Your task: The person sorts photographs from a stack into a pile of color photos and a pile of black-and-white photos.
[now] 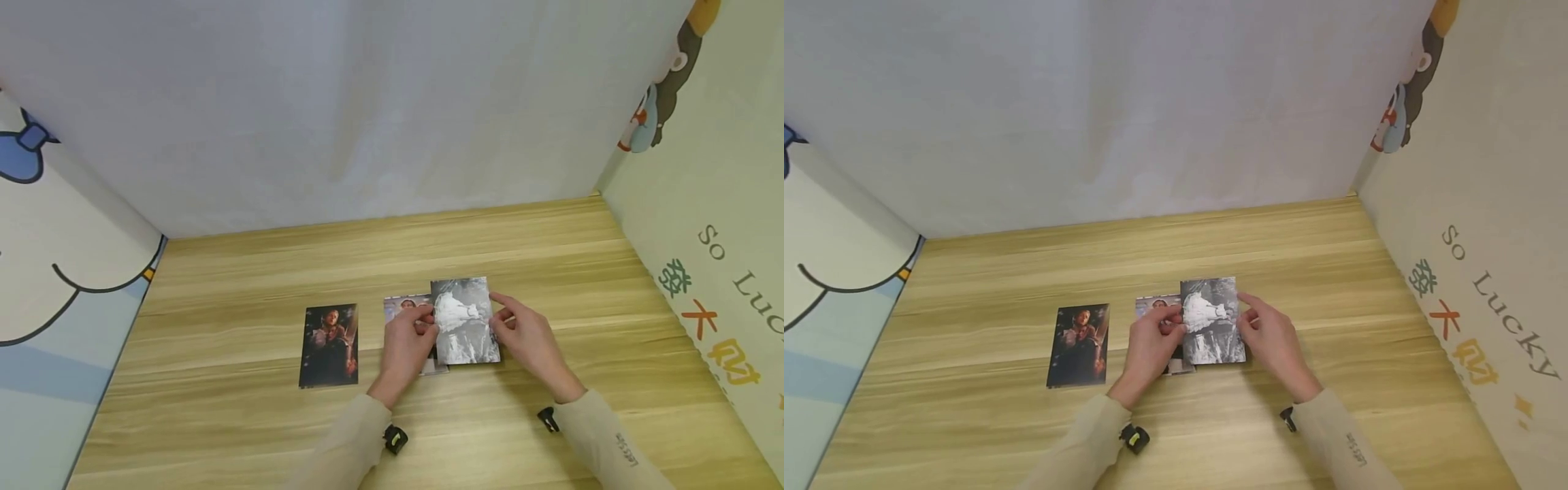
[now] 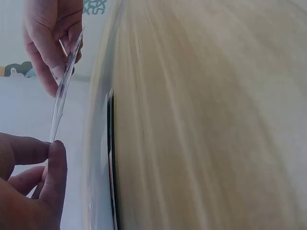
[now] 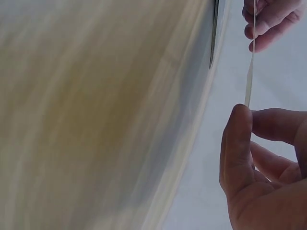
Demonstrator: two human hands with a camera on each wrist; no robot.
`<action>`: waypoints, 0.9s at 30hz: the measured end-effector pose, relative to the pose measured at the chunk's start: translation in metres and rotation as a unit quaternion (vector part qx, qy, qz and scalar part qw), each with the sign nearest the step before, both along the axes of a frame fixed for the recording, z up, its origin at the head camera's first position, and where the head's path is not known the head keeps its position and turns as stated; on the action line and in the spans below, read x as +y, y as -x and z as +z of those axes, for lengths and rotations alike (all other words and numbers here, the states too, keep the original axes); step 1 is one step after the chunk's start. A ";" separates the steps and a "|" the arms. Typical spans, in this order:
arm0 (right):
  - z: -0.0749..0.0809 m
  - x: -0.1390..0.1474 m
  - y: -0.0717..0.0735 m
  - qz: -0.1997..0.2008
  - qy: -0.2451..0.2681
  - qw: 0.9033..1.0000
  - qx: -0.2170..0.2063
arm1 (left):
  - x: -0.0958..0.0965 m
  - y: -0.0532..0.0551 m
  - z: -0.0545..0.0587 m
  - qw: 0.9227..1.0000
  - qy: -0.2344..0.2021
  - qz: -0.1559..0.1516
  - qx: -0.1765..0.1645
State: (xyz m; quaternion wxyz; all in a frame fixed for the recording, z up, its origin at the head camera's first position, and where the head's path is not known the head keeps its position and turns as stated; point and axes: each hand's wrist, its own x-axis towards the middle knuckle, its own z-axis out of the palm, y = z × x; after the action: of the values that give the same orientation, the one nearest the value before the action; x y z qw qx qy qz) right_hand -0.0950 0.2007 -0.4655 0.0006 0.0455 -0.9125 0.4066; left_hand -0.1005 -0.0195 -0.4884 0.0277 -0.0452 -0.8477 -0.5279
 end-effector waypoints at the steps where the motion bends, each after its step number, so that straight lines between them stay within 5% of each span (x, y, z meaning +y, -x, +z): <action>1: 0.001 0.001 0.000 0.000 -0.002 1.000 -0.002 | 0.001 0.000 0.000 1.000 -0.001 -0.002 -0.004; 27: -0.002 0.031 0.006 0.012 -0.053 0.998 -0.028 | 0.029 0.009 -0.003 0.997 0.042 -0.057 -0.009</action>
State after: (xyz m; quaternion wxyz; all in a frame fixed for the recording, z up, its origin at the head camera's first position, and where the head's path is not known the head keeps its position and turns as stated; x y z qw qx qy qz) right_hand -0.1015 0.2317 -0.4679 -0.0321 0.0455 -0.9319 0.3583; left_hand -0.1093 0.0096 -0.4912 -0.0119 -0.0900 -0.8655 -0.4927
